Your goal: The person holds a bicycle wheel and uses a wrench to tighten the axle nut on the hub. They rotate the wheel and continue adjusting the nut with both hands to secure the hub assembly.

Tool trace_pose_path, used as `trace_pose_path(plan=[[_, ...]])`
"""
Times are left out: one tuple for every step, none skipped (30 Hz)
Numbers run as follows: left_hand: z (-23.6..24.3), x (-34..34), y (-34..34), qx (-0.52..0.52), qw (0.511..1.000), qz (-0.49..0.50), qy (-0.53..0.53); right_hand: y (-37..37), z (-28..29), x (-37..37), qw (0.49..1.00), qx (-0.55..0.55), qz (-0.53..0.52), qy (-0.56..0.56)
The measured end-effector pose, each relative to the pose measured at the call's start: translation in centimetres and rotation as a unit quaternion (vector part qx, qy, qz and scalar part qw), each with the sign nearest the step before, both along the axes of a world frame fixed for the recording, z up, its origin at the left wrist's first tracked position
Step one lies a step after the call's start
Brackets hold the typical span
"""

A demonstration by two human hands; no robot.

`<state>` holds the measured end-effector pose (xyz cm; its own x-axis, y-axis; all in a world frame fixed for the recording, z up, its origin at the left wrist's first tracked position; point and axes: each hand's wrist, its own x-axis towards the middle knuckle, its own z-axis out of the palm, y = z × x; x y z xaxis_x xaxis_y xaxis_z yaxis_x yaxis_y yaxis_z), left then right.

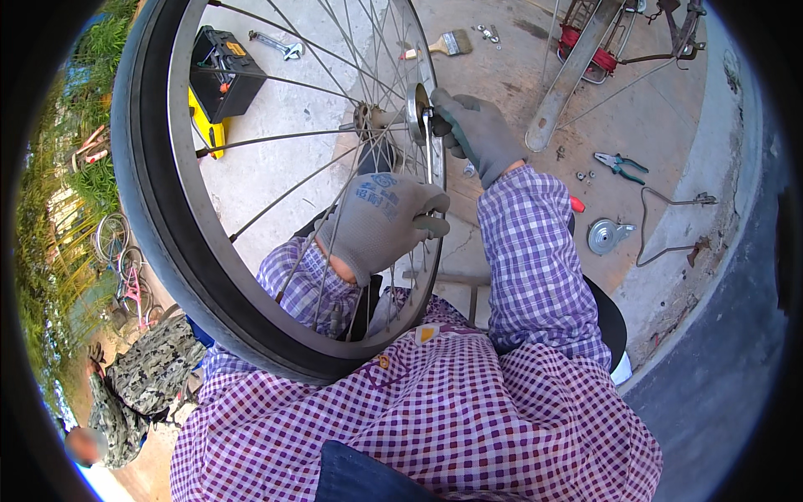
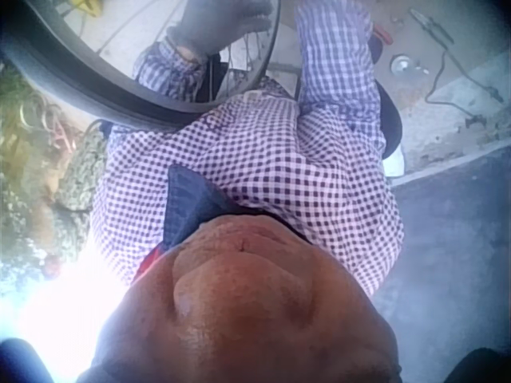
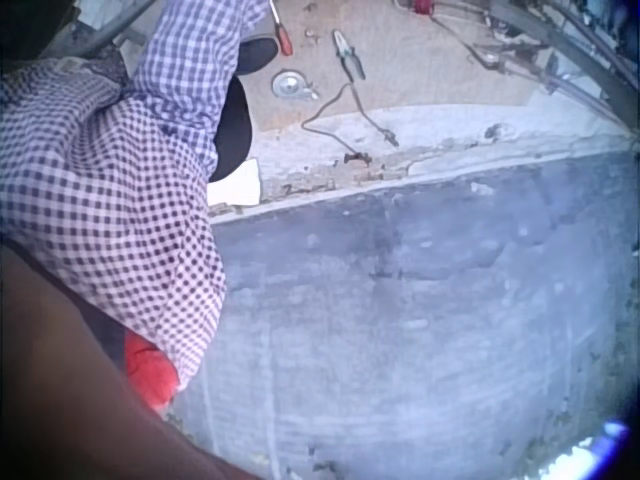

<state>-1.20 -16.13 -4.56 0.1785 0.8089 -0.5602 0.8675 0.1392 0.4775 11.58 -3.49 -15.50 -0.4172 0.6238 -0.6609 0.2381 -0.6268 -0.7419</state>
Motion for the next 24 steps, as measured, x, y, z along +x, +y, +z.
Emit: trace_pose_path(plan=[[-0.1,0.1,0.0,-0.005,1.0,0.001,-0.001,0.2,-0.1,0.1,1.0,0.004,0.011,0.0],[-0.1,0.2,0.0,0.002,1.0,0.007,-0.014,0.3,-0.2,0.2,1.0,0.009,0.022,0.0],[-0.2,0.3,0.0,0.014,0.999,0.011,-0.027,0.5,-0.3,0.3,1.0,0.01,0.021,0.005],[-0.2,0.3,0.0,0.015,0.999,0.018,-0.036,0.7,-0.5,0.4,1.0,0.013,0.021,0.01],[-0.2,0.4,-0.1,0.039,0.999,0.005,-0.015,0.8,-0.6,0.4,0.999,0.019,0.022,0.017],[-0.2,0.5,-0.3,0.053,0.999,-0.005,0.01,1.0,-0.8,0.4,0.999,0.015,0.024,0.018],[-0.2,0.6,-0.5,0.08,0.996,-0.014,0.026,1.2,-0.9,0.4,0.999,0.012,0.026,0.021],[-0.4,0.6,-0.4,0.074,0.997,-0.01,0.019,1.3,-0.9,0.4,1.0,0.007,0.026,0.01],[-0.7,0.7,-0.3,0.082,0.997,-0.004,0.003,1.5,-0.9,0.5,0.999,0.005,0.036,0.012],[-0.9,0.8,-0.2,0.09,0.996,0.002,-0.012,1.6,-0.8,0.6,0.999,0.0,0.045,0.0],[-1.1,0.8,-0.2,0.099,0.995,0.002,-0.008,1.8,-0.7,0.7,0.998,-0.005,0.054,-0.009],[-1.3,0.8,-0.1,0.107,0.994,0.002,-0.004,2.0,-0.6,0.8,0.998,0.002,0.064,-0.024],[-1.4,0.8,-0.1,0.088,0.996,-0.004,0.017,2.2,-0.5,0.8,0.997,0.008,0.075,-0.036],[-1.5,0.8,0.1,0.1,0.995,-0.004,-0.006,2.3,-0.3,0.9,0.995,0.018,0.08,-0.05],[-1.6,0.7,0.3,0.083,0.996,-0.01,-0.012,2.3,-0.2,0.8,0.995,0.018,0.082,-0.048],[-1.6,0.7,0.4,0.067,0.997,-0.016,-0.018,2.2,-0.2,0.8,0.996,0.02,0.078,-0.049],[-1.6,0.7,0.5,0.067,0.998,-0.017,-0.01,2.2,-0.2,0.7,0.996,0.019,0.079,-0.046],[-1.5,0.7,0.5,0.067,0.998,-0.019,-0.002,2.2,-0.2,0.7,0.996,0.022,0.072,-0.046],[-1.3,0.7,0.5,0.067,0.998,-0.017,0.004,2.3,-0.2,0.6,0.996,0.022,0.07,-0.043],[-1.2,0.7,0.4,0.075,0.997,-0.026,0.017,2.3,-0.3,0.6,0.997,0.021,0.067,-0.04],[-1.1,0.8,0.3,0.083,0.996,-0.03,0.028,2.3,-0.4,0.5,0.997,0.015,0.062,-0.034],[-1.0,0.8,0.3,0.089,0.995,-0.033,0.034,2.3,-0.4,0.5,0.998,0.01,0.056,-0.029],[-1.0,0.7,0.4,0.087,0.995,-0.028,0.024,2.3,-0.5,0.5,0.998,0.004,0.05,-0.024],[-1.0,0.7,0.5,0.084,0.996,-0.022,0.007,2.3,-0.5,0.4,0.999,0.004,0.047,-0.021]])
